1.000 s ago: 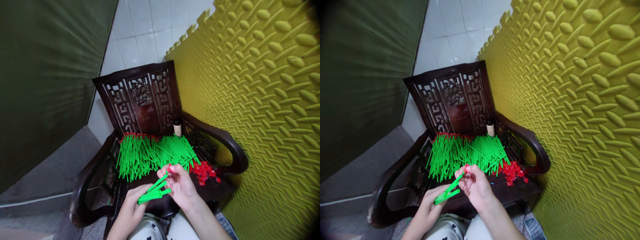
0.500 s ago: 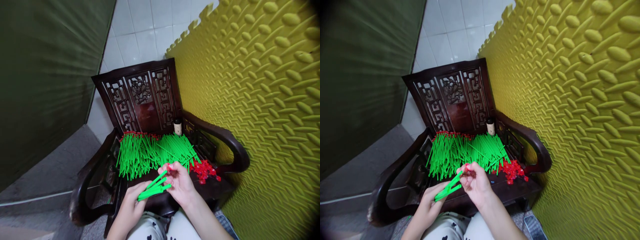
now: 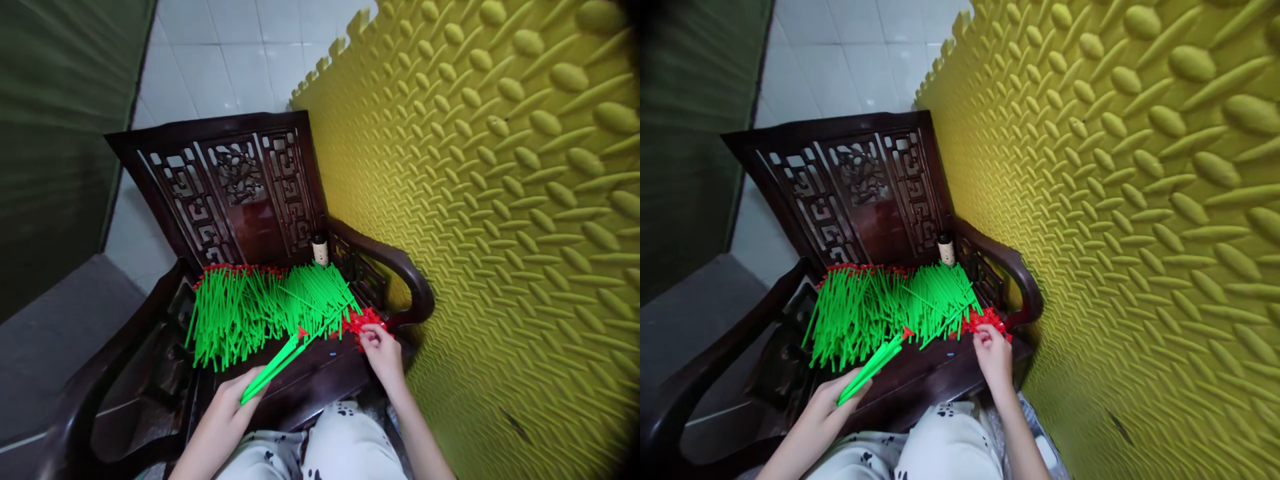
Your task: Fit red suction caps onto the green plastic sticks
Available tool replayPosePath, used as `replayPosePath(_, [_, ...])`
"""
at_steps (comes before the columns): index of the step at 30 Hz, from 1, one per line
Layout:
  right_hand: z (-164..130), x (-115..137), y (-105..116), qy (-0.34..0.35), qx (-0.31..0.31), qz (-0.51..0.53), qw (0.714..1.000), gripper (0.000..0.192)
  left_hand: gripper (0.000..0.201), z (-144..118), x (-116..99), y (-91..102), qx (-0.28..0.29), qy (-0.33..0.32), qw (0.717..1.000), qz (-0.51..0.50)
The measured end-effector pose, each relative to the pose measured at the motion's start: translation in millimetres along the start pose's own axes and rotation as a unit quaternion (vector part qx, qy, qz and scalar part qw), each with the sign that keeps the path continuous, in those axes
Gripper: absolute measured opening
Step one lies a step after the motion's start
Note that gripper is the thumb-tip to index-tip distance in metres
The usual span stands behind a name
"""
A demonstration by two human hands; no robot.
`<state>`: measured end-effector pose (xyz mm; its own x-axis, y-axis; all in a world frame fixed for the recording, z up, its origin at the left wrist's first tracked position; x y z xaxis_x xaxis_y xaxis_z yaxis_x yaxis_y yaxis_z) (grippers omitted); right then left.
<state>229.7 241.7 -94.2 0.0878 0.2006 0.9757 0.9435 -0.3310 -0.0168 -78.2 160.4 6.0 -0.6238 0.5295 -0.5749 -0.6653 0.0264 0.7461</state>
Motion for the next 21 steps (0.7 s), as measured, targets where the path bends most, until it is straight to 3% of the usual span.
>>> replayPosePath(3, [5.0, -29.1, 33.0, 0.029, -0.055, -0.079, 0.995, 0.017, 0.029, -0.7, 1.9, -10.2, 0.044, 0.005, 0.999, 0.006])
replayPosePath(9, [2.6, -49.3, 19.0, 0.095, -0.065, -0.187, 0.976, 0.024, 0.032, -3.1, 10.6, -10.4, 0.041, 0.021, 0.998, 0.032])
replayPosePath(14, [9.9, -46.3, 28.1, 0.117, -0.110, -0.238, 0.958, 0.026, 0.033, -3.5, 11.8, -15.8, 0.066, 0.025, 0.997, 0.013])
replayPosePath(21, [25.0, -32.6, 14.3, 0.146, -0.023, -0.346, 0.927, 0.032, 0.035, -4.3, 13.0, -24.5, 0.098, 0.042, 0.994, -0.002])
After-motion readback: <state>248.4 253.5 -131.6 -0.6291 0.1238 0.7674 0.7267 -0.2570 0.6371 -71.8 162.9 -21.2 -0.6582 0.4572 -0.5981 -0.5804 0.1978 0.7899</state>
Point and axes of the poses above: each hand's wrist, its own z-axis towards the middle knuckle, its own y-axis out of the back of the hand, x = y × z, the point moved 9 cm from there along z, towards the middle knuckle, and after that the axes turned 15 degrees about -y, right-handed, at the moved point
